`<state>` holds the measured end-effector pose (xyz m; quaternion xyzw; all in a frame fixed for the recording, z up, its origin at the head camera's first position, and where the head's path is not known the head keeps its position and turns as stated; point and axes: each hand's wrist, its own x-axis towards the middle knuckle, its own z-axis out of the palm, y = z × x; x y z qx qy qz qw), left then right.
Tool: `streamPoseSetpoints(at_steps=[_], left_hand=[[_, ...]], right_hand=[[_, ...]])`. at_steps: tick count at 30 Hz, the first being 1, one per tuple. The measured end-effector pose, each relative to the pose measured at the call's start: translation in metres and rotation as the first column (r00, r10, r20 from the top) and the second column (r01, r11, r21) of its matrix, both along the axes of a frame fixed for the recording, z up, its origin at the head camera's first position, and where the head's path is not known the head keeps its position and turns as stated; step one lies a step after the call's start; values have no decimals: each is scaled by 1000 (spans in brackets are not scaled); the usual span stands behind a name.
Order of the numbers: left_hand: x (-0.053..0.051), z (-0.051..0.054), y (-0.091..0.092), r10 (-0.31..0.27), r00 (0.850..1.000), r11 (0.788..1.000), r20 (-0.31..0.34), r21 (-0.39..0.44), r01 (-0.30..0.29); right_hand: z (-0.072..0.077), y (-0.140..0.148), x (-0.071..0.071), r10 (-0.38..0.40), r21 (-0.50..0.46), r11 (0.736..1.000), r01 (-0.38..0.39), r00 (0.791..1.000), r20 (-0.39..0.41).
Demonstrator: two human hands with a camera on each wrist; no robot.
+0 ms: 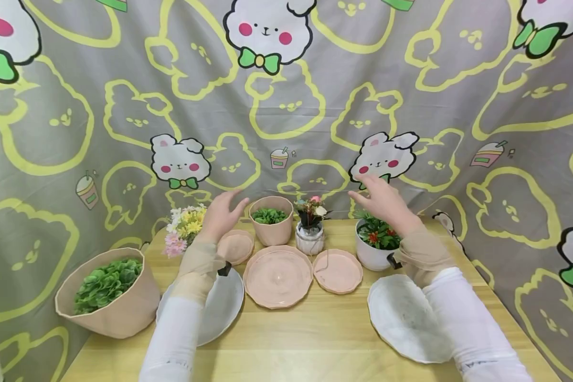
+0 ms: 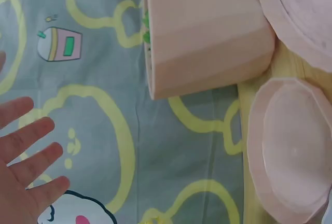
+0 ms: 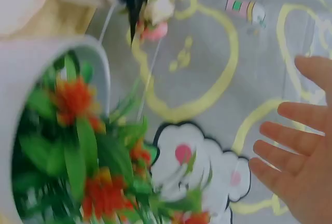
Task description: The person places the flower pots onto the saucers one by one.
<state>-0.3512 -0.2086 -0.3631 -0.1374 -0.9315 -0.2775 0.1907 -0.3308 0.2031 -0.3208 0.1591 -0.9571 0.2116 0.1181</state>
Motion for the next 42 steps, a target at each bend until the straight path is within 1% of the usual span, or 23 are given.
streamPoseSetpoints(at_steps=[5,7,10,15,18,19,21,25,28,31,35,37,39,40,42], left_hand=[[7,-3,-4,17,998,997,-59,82,-12],[10,-4,-5,17,997,994,-73,112,-8],[15,-4,-7,18,997,989,-71,151,-7],[21,-5,-9,34,997,980,-69,200,-19],[22,-7,-11,33,997,972,-74,233,-15],[22,-8,-11,30,997,970,-73,244,-12],[22,-11,-11,31,998,965,-63,262,-13],[19,-17,-9,33,999,952,-1,306,-31],[15,-21,-7,32,998,935,60,351,-51],[9,-25,-4,31,994,918,103,391,-69],[0,-30,0,24,987,897,157,433,-91],[-4,-33,3,23,982,889,188,446,-106],[-9,-36,5,19,975,883,223,453,-121],[-11,-38,7,17,971,880,240,458,-129],[-16,-42,9,7,962,868,275,475,-142]], right_hand=[[-12,-20,14,39,-76,996,-49,991,-126],[-17,-29,21,49,-97,993,-64,987,-153],[-26,-40,30,69,-138,986,-93,983,-171],[-42,-57,40,84,-184,976,-115,983,-166],[-53,-69,46,84,-214,971,-109,989,-121],[-57,-73,48,84,-227,968,-104,992,-95],[-67,-82,52,85,-255,963,-87,996,-20],[-90,-96,57,72,-285,958,-40,992,104],[-107,-104,60,76,-286,958,-31,986,147],[-120,-112,64,81,-273,962,-30,981,179],[-136,-120,67,56,-235,972,1,971,233],[-143,-123,68,39,-218,976,24,959,282],[-147,-125,70,20,-208,977,54,941,338],[-149,-126,70,13,-206,976,68,930,368],[-153,-127,72,-3,-207,973,104,899,437]])
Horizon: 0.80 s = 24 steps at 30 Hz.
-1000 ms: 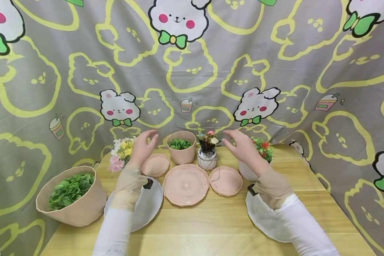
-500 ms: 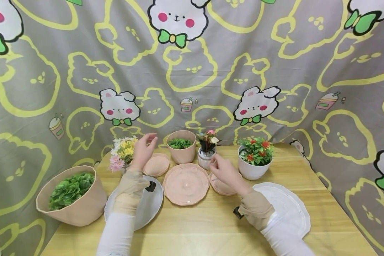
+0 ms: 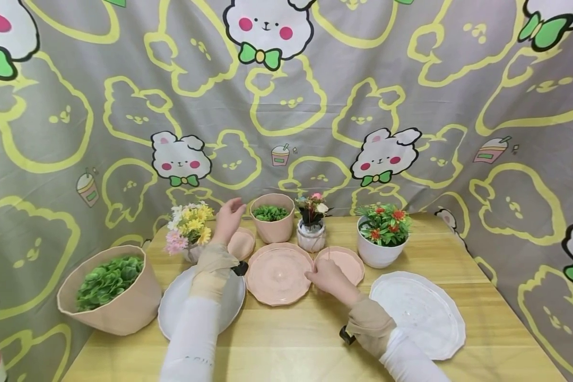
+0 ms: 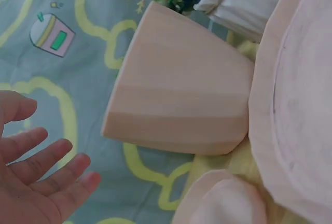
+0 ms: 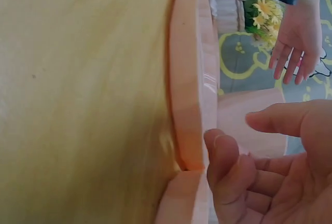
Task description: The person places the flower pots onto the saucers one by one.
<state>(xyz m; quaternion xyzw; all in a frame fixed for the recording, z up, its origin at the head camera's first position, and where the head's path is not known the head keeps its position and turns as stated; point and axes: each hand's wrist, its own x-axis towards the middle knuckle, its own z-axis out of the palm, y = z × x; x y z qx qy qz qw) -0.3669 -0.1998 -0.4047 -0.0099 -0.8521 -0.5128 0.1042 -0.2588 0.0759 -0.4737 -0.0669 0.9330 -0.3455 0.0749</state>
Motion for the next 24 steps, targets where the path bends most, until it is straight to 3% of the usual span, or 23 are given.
streamPoseSetpoints(at_steps=[5,11,19,24], left_hand=[[-15,-8,8,4,998,998,64,65,-8],[-27,-19,17,10,989,982,146,186,-37],[-32,-34,27,15,979,948,204,308,-79],[-31,-37,33,55,977,942,208,313,-120]], right_hand=[[-9,-2,1,-11,16,1000,10,996,92],[-14,-6,2,-3,0,1000,3,994,110],[-19,-8,5,-21,-82,996,35,987,161],[-23,-10,7,-21,-111,993,42,983,182]])
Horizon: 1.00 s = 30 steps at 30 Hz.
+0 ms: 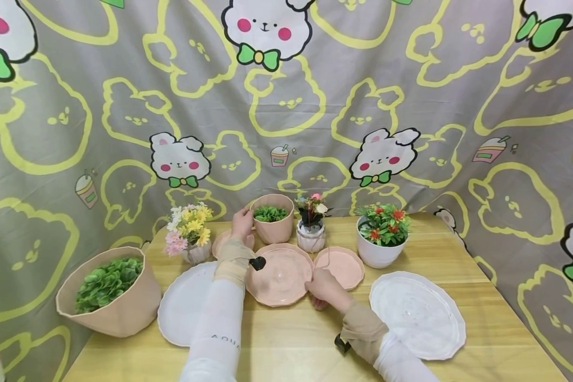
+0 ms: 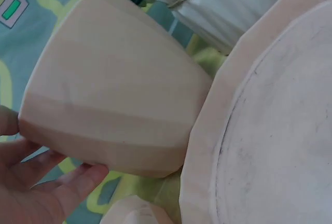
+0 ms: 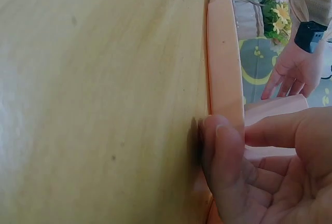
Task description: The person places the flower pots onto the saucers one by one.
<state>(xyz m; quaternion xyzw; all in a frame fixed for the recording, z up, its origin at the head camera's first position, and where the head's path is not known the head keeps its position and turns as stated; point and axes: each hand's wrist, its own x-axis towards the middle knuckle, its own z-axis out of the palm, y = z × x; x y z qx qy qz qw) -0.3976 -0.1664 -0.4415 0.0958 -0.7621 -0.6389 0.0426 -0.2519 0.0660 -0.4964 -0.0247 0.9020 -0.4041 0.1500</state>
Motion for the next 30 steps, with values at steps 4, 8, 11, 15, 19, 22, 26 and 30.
streamPoseSetpoints(at_steps=[4,8,11,15,19,22,26,30], left_hand=[[-1,1,1,56,998,995,-18,-78,-58],[-1,5,1,115,992,969,-41,-217,-122],[0,8,2,144,987,930,-65,-331,-157],[1,10,4,163,984,910,-76,-374,-179],[1,11,3,173,981,900,-87,-392,-193],[2,13,0,159,982,900,-103,-395,-187],[5,22,-4,118,984,917,-130,-365,-158],[11,33,-7,64,986,937,-156,-331,-114]], right_hand=[[0,-1,1,-2,-2,1000,2,1000,-9],[1,-2,1,-3,-12,1000,2,1000,-4],[1,-2,1,-5,-14,1000,5,1000,-2],[0,-2,1,-9,-16,1000,9,1000,-7],[-2,-2,0,-17,-35,999,17,1000,-2],[-4,-2,-1,-23,-54,998,24,1000,12],[-6,-1,-2,-26,-87,996,30,999,46],[-7,0,-3,-22,-122,992,32,996,84]])
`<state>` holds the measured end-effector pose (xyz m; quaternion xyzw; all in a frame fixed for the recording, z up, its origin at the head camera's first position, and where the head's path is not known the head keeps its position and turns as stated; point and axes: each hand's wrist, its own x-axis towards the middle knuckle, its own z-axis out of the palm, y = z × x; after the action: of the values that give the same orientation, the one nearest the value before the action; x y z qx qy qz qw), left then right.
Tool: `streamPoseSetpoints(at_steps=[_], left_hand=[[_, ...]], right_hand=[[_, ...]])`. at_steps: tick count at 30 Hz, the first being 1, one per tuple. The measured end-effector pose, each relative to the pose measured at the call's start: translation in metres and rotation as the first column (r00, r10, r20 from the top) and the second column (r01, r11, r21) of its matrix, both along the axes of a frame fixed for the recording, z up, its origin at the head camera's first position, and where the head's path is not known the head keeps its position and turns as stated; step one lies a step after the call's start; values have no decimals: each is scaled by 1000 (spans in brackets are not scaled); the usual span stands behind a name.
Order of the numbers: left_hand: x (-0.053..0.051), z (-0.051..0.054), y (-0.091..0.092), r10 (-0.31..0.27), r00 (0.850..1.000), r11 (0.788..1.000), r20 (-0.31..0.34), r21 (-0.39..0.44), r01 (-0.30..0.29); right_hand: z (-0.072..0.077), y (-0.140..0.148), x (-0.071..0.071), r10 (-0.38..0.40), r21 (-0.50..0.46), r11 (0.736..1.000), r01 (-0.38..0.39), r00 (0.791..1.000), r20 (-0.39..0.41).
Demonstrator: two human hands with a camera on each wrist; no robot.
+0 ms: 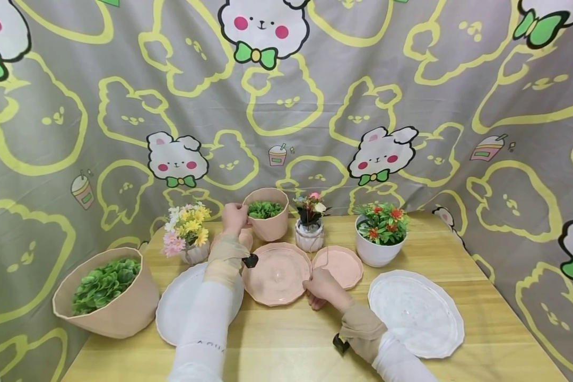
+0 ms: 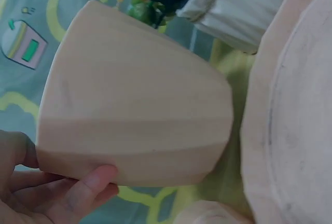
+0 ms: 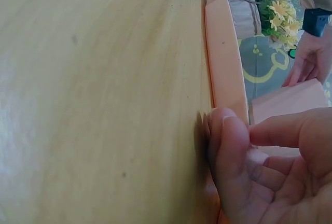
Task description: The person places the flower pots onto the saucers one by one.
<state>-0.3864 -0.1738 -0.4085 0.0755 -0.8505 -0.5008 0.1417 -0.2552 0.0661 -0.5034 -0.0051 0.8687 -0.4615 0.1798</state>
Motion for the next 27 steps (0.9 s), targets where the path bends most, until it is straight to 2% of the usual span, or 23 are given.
streamPoseSetpoints(at_steps=[5,13,18,27], left_hand=[[9,12,-3,-84,996,992,4,91,83],[27,21,-6,-202,979,976,28,86,199],[40,21,-6,-268,961,962,73,77,263],[61,16,-7,-328,931,944,161,32,327]], right_hand=[[1,0,0,7,-6,1000,-7,1000,14],[-1,1,-1,10,-8,1000,-10,1000,21],[-2,2,-2,15,-18,1000,-15,1000,25],[-4,3,-2,23,-26,999,-23,1000,14]])
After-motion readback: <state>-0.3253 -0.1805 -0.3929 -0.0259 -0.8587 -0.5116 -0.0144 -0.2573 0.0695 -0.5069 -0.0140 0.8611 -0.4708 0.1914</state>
